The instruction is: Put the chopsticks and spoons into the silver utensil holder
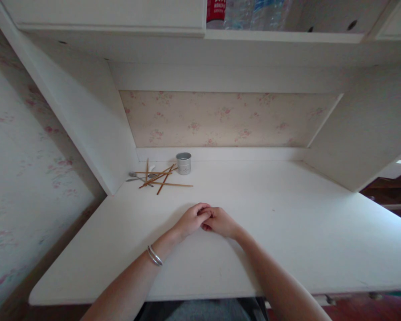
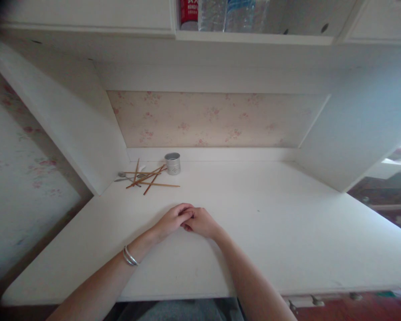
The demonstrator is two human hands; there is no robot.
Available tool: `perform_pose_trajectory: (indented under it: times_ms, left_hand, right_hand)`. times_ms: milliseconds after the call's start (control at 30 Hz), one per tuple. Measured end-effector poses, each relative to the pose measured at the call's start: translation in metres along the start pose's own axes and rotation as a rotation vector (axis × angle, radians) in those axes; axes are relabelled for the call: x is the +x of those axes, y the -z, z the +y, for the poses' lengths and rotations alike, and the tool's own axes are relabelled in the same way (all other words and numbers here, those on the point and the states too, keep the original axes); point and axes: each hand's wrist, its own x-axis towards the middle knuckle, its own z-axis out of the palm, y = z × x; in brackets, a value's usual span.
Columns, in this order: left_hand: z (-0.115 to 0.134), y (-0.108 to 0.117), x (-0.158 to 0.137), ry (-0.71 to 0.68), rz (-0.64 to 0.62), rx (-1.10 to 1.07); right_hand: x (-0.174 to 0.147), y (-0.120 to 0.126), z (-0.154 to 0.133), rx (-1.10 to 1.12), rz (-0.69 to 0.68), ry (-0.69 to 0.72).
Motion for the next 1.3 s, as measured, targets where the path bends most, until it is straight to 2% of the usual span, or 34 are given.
perform_pose_trajectory:
  times_ms: [600, 1300]
  left_hand:
    - [-0.0035, 0.0003, 0.0001, 0.021, 0.04, -0.022]
    - [-0.0005, 0.0003, -0.001, 0.016, 0.018, 0.006]
  right_hand:
    - [-0.0004, -0.0006, -0.0002, 0.025, -0.005, 0.01]
    - [-0.0008, 0.0009, -0.0045, -0.033, -0.002, -0.011]
